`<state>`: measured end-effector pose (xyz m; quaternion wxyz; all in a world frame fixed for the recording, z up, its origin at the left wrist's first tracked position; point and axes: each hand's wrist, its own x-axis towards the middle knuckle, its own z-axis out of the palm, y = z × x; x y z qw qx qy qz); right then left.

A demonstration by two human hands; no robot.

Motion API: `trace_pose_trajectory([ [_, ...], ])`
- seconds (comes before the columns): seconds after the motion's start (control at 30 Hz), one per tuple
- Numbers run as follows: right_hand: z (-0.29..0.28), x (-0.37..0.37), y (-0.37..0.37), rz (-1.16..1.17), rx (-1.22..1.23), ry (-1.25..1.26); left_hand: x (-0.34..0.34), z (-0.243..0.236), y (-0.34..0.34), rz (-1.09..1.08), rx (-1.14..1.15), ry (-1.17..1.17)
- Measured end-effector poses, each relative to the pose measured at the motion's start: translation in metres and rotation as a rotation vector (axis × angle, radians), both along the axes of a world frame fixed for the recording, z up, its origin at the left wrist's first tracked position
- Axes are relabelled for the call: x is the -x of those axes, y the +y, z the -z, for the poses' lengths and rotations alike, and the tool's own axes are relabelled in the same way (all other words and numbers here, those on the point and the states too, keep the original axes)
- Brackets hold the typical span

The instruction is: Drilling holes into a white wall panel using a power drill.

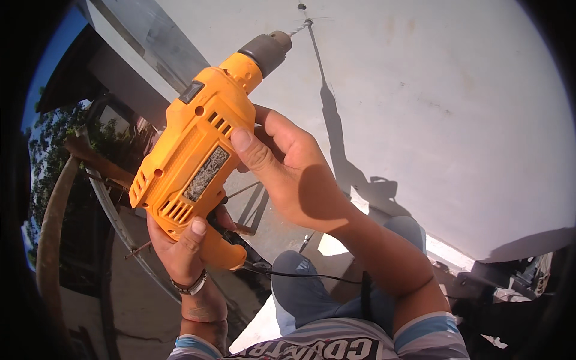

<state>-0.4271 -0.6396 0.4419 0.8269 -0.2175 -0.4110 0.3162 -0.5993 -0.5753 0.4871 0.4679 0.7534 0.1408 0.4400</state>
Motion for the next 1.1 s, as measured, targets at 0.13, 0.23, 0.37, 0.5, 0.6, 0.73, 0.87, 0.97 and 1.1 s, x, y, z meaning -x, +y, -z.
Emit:
trace_pose_trajectory([
  [0.13, 0.003, -0.007, -0.013, 0.666, 0.059, -0.3, -0.001, 0.005, -0.005, 0.079, 0.059, 0.006],
  [0.23, -0.008, -0.008, -0.013, 1.25, -0.244, -0.632, -0.014, 0.015, -0.008, 0.133, -0.096, 0.009],
  [0.37, -0.039, 0.014, -0.007, 1.3, -0.288, -0.795, -0.019, 0.006, 0.0, -0.053, -0.375, 0.163],
  [0.5, -0.062, -0.005, 0.008, 1.117, -0.237, -1.137, -0.028, 0.017, -0.003, -0.215, -0.319, 0.216],
  [0.6, -0.073, -0.002, 0.007, 1.124, -0.177, -1.189, -0.016, 0.026, 0.001, -0.245, -0.329, 0.152],
  [0.73, -0.073, -0.008, 0.003, 1.08, -0.16, -1.188, -0.017, 0.027, 0.006, -0.295, -0.422, 0.051],
  [0.87, -0.066, -0.017, 0.01, 1.072, -0.183, -1.178, -0.029, 0.029, 0.008, -0.317, -0.328, 0.055],
  [0.97, -0.071, -0.012, 0.007, 1.042, -0.195, -1.195, -0.011, 0.027, 0.011, -0.371, -0.341, 0.124],
  [1.1, -0.066, -0.011, 0.009, 1.09, -0.191, -1.186, 0.001, 0.037, 0.015, -0.373, -0.371, 0.141],
])
